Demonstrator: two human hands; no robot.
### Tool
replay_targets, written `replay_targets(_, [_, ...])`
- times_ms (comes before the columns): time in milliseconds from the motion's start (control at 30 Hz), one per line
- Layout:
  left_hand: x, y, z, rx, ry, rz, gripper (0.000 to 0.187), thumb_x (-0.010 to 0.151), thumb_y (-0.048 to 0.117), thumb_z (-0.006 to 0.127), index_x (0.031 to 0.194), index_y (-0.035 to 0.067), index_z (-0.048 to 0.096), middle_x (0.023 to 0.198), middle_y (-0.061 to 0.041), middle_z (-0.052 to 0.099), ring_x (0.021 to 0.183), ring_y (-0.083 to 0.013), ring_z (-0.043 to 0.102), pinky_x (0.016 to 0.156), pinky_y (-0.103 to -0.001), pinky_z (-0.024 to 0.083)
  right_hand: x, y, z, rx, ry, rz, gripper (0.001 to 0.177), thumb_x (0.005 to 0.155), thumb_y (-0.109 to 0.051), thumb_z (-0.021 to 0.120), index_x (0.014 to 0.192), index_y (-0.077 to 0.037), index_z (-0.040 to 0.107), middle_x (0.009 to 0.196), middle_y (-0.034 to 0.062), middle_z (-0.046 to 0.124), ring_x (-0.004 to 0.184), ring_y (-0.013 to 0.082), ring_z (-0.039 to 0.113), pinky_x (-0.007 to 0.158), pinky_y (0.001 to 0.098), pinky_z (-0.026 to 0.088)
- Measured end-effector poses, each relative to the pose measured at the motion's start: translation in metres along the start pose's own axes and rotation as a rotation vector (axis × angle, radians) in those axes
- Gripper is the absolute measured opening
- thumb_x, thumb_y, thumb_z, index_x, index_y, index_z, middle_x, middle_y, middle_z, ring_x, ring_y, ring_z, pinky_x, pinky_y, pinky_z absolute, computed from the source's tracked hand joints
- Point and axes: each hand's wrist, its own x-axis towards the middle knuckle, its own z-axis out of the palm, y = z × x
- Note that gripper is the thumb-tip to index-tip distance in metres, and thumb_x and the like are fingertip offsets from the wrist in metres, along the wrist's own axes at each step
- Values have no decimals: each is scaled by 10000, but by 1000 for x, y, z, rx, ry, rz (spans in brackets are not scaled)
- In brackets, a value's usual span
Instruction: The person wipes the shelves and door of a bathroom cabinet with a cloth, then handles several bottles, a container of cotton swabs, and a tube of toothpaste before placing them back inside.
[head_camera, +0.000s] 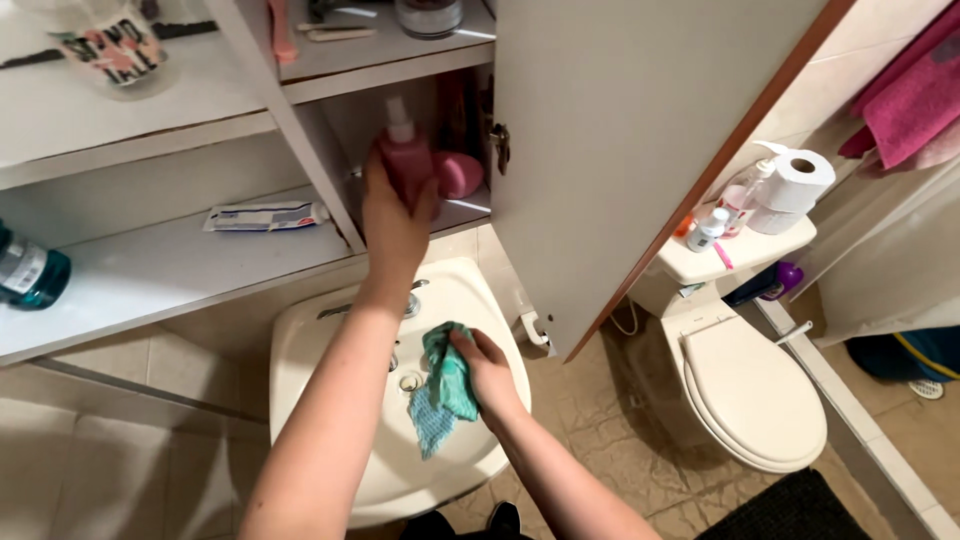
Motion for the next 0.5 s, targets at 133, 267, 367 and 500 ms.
replay_targets(133, [7,-16,11,48,-43,-201,855,943,332,794,1587,184,251,1410,-240,605,1285,-449,602,1132,-559,474,12,10,-10,4,-70,-16,660,900,-453,771,1415,-64,634,1122,204,698,1019,281,677,804,388,571])
replay_targets(267, [5,-13,13,100,-36,-258,898,939,292,799,1618,230,214,1422,-196,624,1282,-392,630,1120,-511,496,18,15,-13,26,-92,-16,610,907,-416,772,1382,-53,653,1048,184,703,937,255,684,719,361,564])
replay_targets(367, [6,-11,17,150,8,-294,907,975,300,763,1634,219,144,1398,-230,635,1279,-407,630,1130,-541,497,17,12,-15,49,-104,-36,400,919,-328,744,1208,-52,745,859,134,662,815,214,670,630,295,545])
replay_targets(500, [20,-28,22,213,94,-236,989,968,297,805,1652,244,92,1448,-172,607,1309,-329,631,1119,-460,522,21,15,-13,40,-129,-34,358,923,-322,742,1157,-52,758,812,114,646,771,194,650,600,283,522])
